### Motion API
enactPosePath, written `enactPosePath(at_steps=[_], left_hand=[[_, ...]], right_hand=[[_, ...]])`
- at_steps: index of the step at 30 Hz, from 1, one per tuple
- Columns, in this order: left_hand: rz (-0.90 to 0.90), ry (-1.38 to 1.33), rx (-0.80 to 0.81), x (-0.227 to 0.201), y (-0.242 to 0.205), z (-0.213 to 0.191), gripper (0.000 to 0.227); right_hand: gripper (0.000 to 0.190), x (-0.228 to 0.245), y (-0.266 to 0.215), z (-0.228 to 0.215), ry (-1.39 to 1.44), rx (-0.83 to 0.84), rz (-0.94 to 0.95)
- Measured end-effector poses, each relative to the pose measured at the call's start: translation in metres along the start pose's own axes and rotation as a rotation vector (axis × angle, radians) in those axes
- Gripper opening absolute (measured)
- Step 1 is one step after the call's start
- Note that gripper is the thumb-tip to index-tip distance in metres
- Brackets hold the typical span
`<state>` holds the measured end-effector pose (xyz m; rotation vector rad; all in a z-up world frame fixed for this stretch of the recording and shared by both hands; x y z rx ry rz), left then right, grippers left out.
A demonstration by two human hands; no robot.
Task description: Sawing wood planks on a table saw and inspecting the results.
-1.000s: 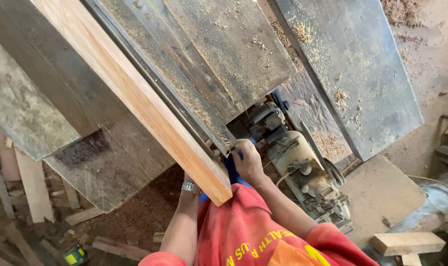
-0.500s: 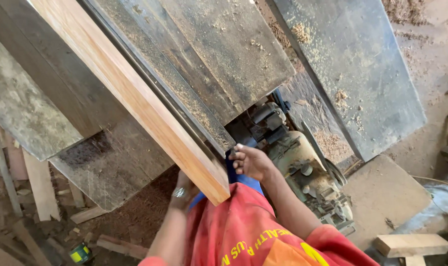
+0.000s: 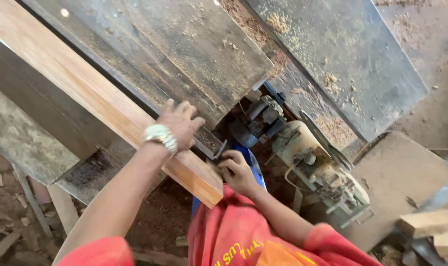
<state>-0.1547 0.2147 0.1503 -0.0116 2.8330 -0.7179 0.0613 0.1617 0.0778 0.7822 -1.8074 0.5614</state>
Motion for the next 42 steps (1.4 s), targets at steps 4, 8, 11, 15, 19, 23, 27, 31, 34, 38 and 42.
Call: enactPosePath(at_steps=[4,8,11,15,19,23,27,31,34,38,42], left_hand=[[-0.125,0.083,0.594,0.013,0.007,0.051,0.038],[-0.226,0.006,0.614,0.023,0.008,0.036,0.053],[-0.255,-0.043,0.562,0.026,0.007,0.039,0.062],[-0.313,-0.077,0.572,0.028,-0.007,0.041,0.054],[-0.344,-0.103,0.517,0.045,-0.005,0.102,0.044],[-0.244,-0.322,0.088,0.038,-0.013,0.041,0.042],[-0.154,-0.591,-0.899,0.030,-0.113,-0.057,0.038],[-0.423,-0.595,-1.248,0.050,-0.202,-0.038,0.040],[-0.669,-0.803,-1.321,0.067,-0.223,0.027,0.051],[-0.682,-1.036,-1.195,0.061,-0.194,0.083,0.089],[-0.632,-1.219,-1.196,0.056,-0.155,0.085,0.119]], right_hand=[[0.023,-0.084,-0.001,0.013,0.343,-0.055,0.494],[0.037,-0.078,0.047,0.022,0.305,-0.021,0.538],[0.038,-0.069,0.059,0.038,0.159,0.129,0.413],[0.034,-0.066,0.058,0.062,-0.023,0.300,0.454],[0.032,-0.087,0.037,0.077,-0.001,0.330,0.468],[0.030,-0.105,0.053,0.080,0.085,0.327,0.396],[0.035,-0.128,0.050,0.078,0.286,0.316,0.575],[0.044,-0.125,0.070,0.092,0.245,0.339,0.598],[0.052,-0.123,0.075,0.101,0.191,0.346,0.784],[0.054,-0.133,0.057,0.099,0.192,0.345,0.896],[0.045,-0.170,0.063,0.102,0.475,0.431,0.745]])
Point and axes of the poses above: each hand's wrist, its own y-axis towards the middle knuckle, its own z-axis out of the palm, x = y × z, the point moved 9 cm from there along y, towards the middle knuckle, and after that the axes turned 2 degrees about -x, right-handed, at the moved point
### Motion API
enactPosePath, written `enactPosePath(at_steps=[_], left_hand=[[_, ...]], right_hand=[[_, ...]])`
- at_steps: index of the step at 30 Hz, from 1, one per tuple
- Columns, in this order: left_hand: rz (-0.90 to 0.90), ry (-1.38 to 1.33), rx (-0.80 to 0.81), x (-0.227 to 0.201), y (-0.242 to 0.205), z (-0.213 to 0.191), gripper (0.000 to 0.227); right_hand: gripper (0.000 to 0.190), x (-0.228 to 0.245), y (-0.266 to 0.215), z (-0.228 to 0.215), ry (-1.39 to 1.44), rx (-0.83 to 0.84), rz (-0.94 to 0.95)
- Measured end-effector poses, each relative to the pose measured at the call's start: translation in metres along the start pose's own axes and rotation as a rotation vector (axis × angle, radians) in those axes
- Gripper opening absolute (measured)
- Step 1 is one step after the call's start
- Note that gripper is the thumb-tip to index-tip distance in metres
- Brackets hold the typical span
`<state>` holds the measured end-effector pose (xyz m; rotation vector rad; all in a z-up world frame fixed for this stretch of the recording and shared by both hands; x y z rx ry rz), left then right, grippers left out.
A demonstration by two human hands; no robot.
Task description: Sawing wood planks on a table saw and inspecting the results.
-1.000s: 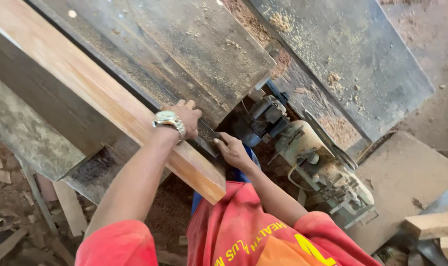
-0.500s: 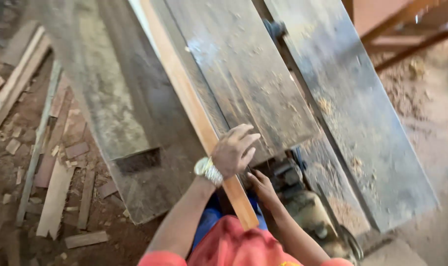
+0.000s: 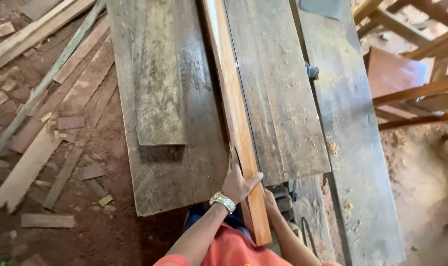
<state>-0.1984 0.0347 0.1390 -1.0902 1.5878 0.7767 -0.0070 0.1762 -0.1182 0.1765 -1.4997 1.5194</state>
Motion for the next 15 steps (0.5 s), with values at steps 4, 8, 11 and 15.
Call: enactPosePath(at_steps=[4,8,11,15], left_hand=[[-0.215,-0.004,-0.019,0.010,0.004,0.011,0.120],[-0.141,0.004,-0.046,0.004,0.004,0.007,0.121],[-0.166,0.023,-0.025,0.009,0.005,0.008,0.124],[-0.172,0.018,-0.048,0.013,0.005,0.009,0.125]], right_hand=[[0.041,-0.020,0.025,-0.018,0.017,0.121,-0.071],[0.036,-0.018,0.012,-0.017,-0.063,0.078,-0.024],[0.030,0.005,-0.002,0.001,-0.117,0.004,0.048],[0.025,0.016,-0.011,0.016,-0.060,0.009,0.065]])
Point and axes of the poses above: each hand's wrist, its own y-axis towards the middle knuckle, its own z-axis out of the palm, x = y × z, the point moved 9 cm from there along y, towards the middle knuckle, and after that the axes turned 2 degrees about -x, right-handed, at the moved point
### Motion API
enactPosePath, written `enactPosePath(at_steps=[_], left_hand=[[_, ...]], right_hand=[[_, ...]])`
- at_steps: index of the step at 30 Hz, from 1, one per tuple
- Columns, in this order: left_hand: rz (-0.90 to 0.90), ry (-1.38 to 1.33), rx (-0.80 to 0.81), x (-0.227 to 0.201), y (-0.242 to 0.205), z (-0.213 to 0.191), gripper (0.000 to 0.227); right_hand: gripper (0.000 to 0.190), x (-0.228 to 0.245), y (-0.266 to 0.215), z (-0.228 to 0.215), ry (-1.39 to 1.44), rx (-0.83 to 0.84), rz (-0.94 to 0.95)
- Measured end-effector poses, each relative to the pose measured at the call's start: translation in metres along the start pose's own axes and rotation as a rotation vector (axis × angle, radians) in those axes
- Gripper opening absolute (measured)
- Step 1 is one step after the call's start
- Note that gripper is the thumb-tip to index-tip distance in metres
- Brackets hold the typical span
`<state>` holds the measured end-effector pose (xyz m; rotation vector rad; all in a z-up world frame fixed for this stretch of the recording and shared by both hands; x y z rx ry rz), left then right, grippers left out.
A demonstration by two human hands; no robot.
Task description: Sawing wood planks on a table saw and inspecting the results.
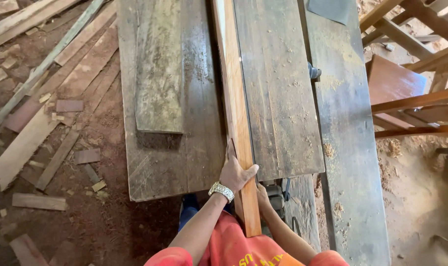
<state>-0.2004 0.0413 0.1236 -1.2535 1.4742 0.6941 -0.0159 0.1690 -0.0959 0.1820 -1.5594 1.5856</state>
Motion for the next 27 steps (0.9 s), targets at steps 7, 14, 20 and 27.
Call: enactPosePath(at_steps=[7,14,20,27], left_hand=[[-0.026,-0.142,-0.039,-0.019,-0.014,-0.002,0.114],[-0.170,-0.075,-0.123,-0.033,-0.021,-0.005,0.109],[-0.028,-0.039,-0.127,-0.029,-0.015,-0.003,0.108],[0.352,0.346,-0.281,-0.067,-0.025,-0.011,0.111]], right_hand=[[0.027,-0.008,0.026,-0.007,-0.392,0.048,-0.286],[0.060,0.031,-0.021,0.008,-0.379,-0.250,-0.057],[0.065,0.024,0.003,0.003,-0.532,-0.305,-0.098],[0.045,0.033,-0.058,-0.016,-0.455,-0.354,-0.402]])
Point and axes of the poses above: each hand's wrist, its own y-axis towards the middle knuckle, its own z-axis out of the palm, x = y × z, the point moved 9 cm from there along y, towards the middle knuckle, and after that the axes turned 2 degrees about -x, right-handed, at the moved point
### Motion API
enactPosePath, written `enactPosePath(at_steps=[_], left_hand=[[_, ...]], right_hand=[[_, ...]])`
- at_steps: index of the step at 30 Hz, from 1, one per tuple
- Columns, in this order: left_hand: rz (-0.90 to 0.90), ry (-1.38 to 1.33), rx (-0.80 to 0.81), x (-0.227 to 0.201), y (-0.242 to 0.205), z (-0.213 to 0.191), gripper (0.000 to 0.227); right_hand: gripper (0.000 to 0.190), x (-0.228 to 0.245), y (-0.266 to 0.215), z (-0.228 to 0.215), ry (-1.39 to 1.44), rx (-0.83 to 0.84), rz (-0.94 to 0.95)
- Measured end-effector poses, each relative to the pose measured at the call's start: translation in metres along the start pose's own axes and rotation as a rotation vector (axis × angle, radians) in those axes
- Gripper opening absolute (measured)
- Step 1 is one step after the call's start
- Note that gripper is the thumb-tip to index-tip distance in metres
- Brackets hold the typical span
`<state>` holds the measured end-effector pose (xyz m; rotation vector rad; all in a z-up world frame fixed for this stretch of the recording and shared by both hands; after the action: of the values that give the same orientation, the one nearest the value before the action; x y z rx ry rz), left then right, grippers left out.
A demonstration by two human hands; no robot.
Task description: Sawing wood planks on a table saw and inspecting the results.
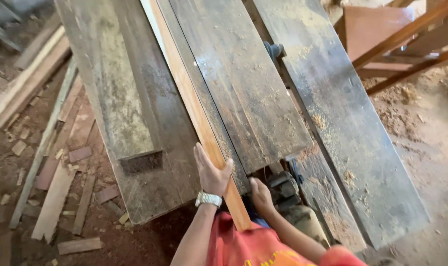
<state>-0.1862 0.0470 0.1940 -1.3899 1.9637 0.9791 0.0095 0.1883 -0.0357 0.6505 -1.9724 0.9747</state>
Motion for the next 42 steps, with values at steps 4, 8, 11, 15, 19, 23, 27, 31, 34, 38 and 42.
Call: enactPosePath(at_steps=[4,8,11,15,19,23,27,31,34,38,42], left_hand=[[0.310,0.394,0.090,-0.044,0.009,0.006,0.088],[0.350,0.397,0.377,-0.040,-0.008,0.039,0.040],[0.320,0.392,0.367,-0.037,-0.002,0.044,0.034],[0.298,0.425,0.383,-0.046,0.002,0.042,0.027],[0.292,0.435,0.406,-0.042,-0.003,0.043,0.026],[0.290,0.430,0.419,-0.045,0.001,0.043,0.028],[0.251,0.449,0.483,-0.040,-0.001,0.046,0.032],[0.225,0.358,0.424,-0.035,-0.003,0.034,0.052],[0.254,0.055,0.196,-0.027,0.027,0.010,0.072],[-0.202,-0.412,-0.157,0.022,0.091,-0.062,0.095],[-0.279,-0.573,-0.493,0.055,0.162,-0.110,0.094]], right_hand=[[0.034,0.005,-0.012,-0.011,0.018,0.025,-0.077],[0.033,-0.008,-0.019,0.006,0.028,0.152,-0.014],[0.024,-0.021,0.002,0.016,-0.014,0.174,-0.022],[0.021,-0.027,-0.017,0.017,-0.056,0.205,0.049],[0.024,-0.004,-0.021,0.018,0.048,0.219,0.064],[0.034,0.006,-0.022,0.023,0.210,0.274,0.135],[0.048,0.008,-0.028,0.023,0.197,0.292,0.191],[0.051,-0.005,-0.030,0.022,0.265,0.327,0.235],[0.052,0.008,-0.025,0.025,0.383,0.330,0.356],[0.055,-0.012,-0.047,0.024,0.396,0.295,0.454],[0.064,-0.035,-0.026,0.032,0.405,0.230,0.504]])
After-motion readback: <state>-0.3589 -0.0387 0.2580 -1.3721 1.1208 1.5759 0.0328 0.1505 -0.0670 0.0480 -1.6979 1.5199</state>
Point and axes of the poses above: each hand's wrist, its own y-axis towards the middle knuckle, its own z-axis out of the palm, x = y × z, the point moved 9 cm from there along y, towards the middle knuckle, and after that the axes turned 2 degrees about -x, right-handed, at the moved point
